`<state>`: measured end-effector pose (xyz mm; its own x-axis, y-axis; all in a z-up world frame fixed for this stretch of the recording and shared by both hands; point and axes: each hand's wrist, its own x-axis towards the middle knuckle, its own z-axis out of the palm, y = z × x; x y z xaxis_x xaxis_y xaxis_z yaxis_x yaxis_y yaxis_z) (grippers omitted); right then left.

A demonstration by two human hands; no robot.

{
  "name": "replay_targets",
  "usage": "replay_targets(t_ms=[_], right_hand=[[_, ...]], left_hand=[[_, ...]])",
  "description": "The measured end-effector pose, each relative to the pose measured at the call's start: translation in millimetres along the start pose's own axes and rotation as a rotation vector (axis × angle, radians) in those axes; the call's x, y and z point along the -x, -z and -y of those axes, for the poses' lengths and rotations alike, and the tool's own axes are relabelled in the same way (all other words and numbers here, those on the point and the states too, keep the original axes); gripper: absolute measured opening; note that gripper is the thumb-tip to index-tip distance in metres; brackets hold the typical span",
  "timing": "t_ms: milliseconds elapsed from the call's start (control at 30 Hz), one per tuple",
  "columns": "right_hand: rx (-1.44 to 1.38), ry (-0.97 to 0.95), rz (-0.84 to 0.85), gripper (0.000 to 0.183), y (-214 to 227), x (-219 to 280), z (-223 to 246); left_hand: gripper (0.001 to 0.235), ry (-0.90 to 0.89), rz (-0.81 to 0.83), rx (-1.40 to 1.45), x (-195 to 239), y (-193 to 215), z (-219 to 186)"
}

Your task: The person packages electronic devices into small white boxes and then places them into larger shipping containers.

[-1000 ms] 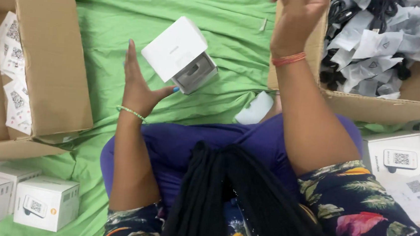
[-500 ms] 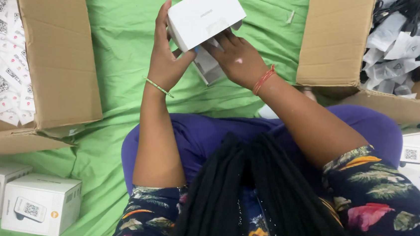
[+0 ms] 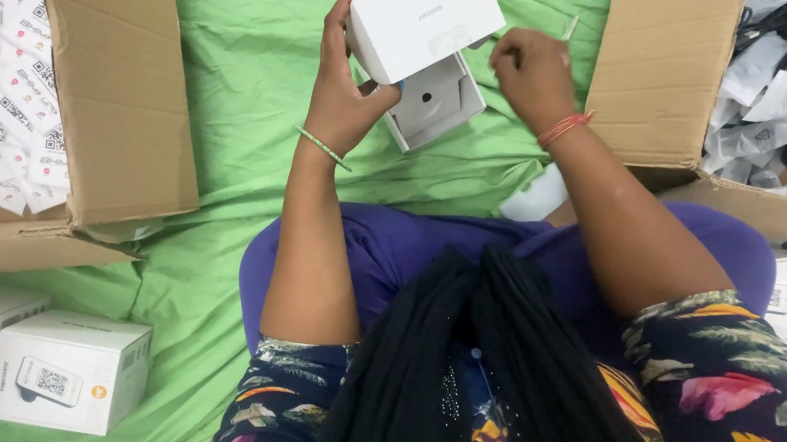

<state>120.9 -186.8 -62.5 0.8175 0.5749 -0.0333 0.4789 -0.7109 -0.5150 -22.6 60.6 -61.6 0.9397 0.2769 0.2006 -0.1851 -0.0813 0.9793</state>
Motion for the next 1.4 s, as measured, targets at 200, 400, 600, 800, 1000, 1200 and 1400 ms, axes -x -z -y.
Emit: replay_targets(t_ms=[200,400,600,800,1000,1200,1400], right_hand=[[-0.847,0.195,-0.041,0.076,23.4,-6.7,11.4],[-0.474,0.316,-0.033,0.05,8.6,-10.1,1.8],[-0.292,0.337,-0.138,0.036,-3.8,-12.6,-16.4],[-0.24,0.368,-0.081,0.036,-13.7,-11.1,-18.6],[-0.252,0.431,-0.104,0.063,-8.9,-7.7,-6.3],[-0.244,0.369,-0.051,0.057,-15.0,-14.9,-22.1],[-0.262,0.197,0.052,0.029,-3.1,-16.0,-17.7]], left_hand=[[0.103,0.069,-0.004,-0.086,-1.9,-8.0,8.0],[0.106,0.001,0.031,-0.194,5.7,-12.0,18.1],[0.103,0.085,0.123,-0.269,5.5,-11.3,12.3],[0.1,0.11,0.114,-0.143,7.9,-5.7,9.9],[0.1,0.12,0.148,-0.104,6.8,-2.0,10.0],[0.101,0.141,0.167,-0.077,7.2,-1.2,8.9],[0.098,0.152,0.147,-0.071,8.2,1.4,24.3]])
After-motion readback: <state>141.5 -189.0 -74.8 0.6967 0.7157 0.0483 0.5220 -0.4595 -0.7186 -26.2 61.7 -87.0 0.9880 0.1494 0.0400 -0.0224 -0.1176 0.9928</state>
